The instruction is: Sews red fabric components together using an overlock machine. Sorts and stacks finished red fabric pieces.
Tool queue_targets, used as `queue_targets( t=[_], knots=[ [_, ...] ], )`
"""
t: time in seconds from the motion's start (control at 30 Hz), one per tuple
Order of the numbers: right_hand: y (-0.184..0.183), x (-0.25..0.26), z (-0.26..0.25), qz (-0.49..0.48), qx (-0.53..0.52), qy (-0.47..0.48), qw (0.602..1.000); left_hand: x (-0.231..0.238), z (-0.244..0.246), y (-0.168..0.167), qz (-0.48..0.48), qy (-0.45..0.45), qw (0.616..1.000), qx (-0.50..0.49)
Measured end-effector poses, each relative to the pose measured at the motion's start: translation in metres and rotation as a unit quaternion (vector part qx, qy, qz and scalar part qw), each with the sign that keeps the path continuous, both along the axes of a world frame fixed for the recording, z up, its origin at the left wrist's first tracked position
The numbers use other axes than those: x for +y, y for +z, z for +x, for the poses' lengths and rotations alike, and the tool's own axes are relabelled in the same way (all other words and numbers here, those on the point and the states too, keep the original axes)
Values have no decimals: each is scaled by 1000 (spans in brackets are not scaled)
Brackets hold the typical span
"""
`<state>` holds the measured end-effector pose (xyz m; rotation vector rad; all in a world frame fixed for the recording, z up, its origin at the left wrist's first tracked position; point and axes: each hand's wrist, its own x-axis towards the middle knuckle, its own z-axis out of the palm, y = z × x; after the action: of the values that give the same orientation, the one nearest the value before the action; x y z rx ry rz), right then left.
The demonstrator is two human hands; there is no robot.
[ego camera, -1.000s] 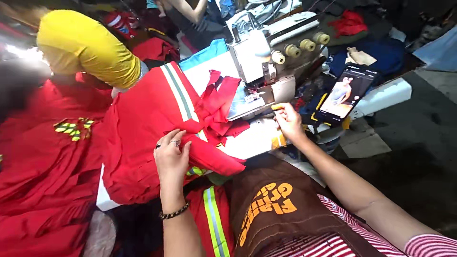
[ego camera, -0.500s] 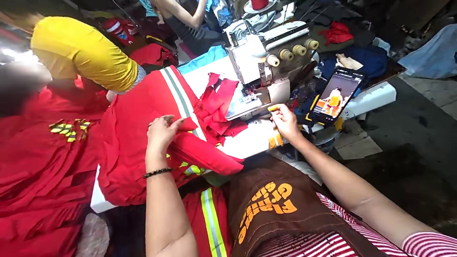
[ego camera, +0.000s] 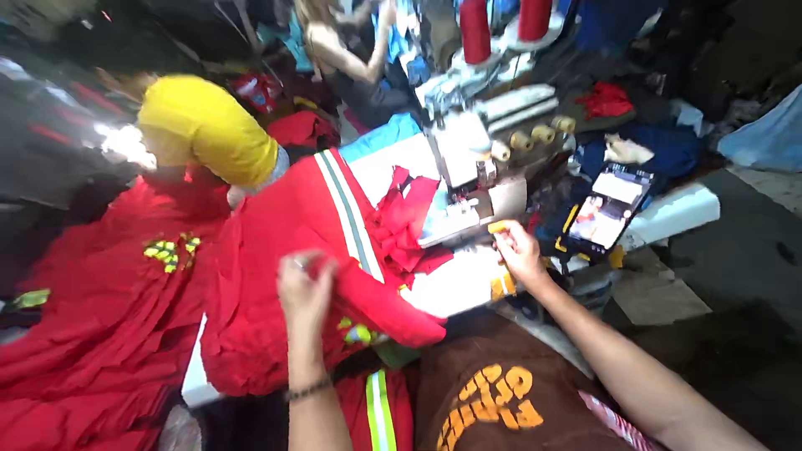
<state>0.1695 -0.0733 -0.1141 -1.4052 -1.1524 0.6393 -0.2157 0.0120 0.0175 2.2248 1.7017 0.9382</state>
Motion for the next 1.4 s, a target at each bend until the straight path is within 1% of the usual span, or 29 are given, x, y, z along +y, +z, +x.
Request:
queue_targets(
  t=[0.03, 0.07, 0.1, 0.17, 0.23, 0.3, 0.4, 0.43, 0.5, 0.53, 0.6, 0.7, 0.8, 0.87, 0.9, 0.93, 1.0, 1.03, 1.07, 1.1, 1.17, 1.23, 1.27, 1.3, 1.33, 1.37, 1.4],
  knots=[
    [1, 1, 0, 3, -3, 0, 1000, -4, 1, -9, -13, -55, 998, 19],
    [5, 3, 0, 1, -7, -1, 1000, -5, 2, -19, -4, -87, 995, 39],
    [8, 4, 1, 0, -8, -2, 1000, -4, 2, -27, 16, -92, 995, 43],
    [12, 4, 1, -6, 7, 6, 1000, 2, 3, -32, 30, -56, 998, 7],
    [14, 4, 3, -22, 37, 14, 999, 10, 7, -25, -21, -8, 999, -28],
    [16, 4, 7, -30, 64, 21, 997, 21, 9, -16, -103, 10, 993, -49],
    [15, 4, 8, -26, 82, 24, 996, 31, 8, 2, -196, -3, 981, -8],
    [15, 4, 8, -23, 83, 24, 996, 33, 8, 6, -211, -7, 977, 5],
    [12, 4, 7, -14, 79, 22, 997, 36, 4, 8, -211, -8, 977, 11],
    [11, 4, 7, -13, 77, 20, 997, 36, 1, 7, -198, -1, 980, 0],
    [10, 3, 6, -13, 75, 16, 997, 33, 0, 11, -153, 36, 986, -52],
    [7, 4, 7, -3, 76, 14, 997, 28, 0, 21, -25, 93, 988, -119],
    [11, 3, 7, -28, 93, 16, 995, 17, 17, 43, 114, 111, 973, -170],
    [25, -5, 7, -35, 118, 60, 991, 0, 44, 57, 173, 69, 966, -178],
    [34, -11, 4, -9, 119, 102, 988, -14, 61, 61, 184, 17, 967, -174],
    [45, -19, -1, 36, 106, 156, 981, -28, 79, 60, 183, -49, 969, -160],
    [70, -35, -13, 123, 49, 266, 955, -58, 119, 46, 176, -178, 962, -106],
    [82, -42, -19, 144, 15, 298, 943, -73, 139, 35, 173, -231, 954, -86],
    [94, -48, -24, 152, -9, 310, 938, -86, 157, 25, 170, -268, 944, -86],
    [105, -55, -27, 146, -22, 295, 944, -98, 171, 16, 170, -289, 936, -104],
    [115, -59, -25, 138, -31, 242, 960, -114, 185, 6, 166, -286, 929, -168],
    [115, -56, -14, 148, -46, 208, 966, -128, 187, 3, 137, -254, 930, -229],
    [115, -55, -8, 146, -63, 198, 967, -136, 187, 1, 102, -247, 926, -267],
    [115, -56, -3, 145, -78, 198, 966, -145, 187, -2, 41, -257, 916, -305],
    [118, -58, 1, 149, -93, 202, 964, -151, 187, -5, -57, -289, 894, -339],
    [121, -60, 1, 161, -107, 211, 958, -154, 186, -12, -177, -326, 846, -383],
    [125, -63, 0, 179, -116, 225, 951, -154, 186, -20, -297, -348, 774, -438]
  ],
)
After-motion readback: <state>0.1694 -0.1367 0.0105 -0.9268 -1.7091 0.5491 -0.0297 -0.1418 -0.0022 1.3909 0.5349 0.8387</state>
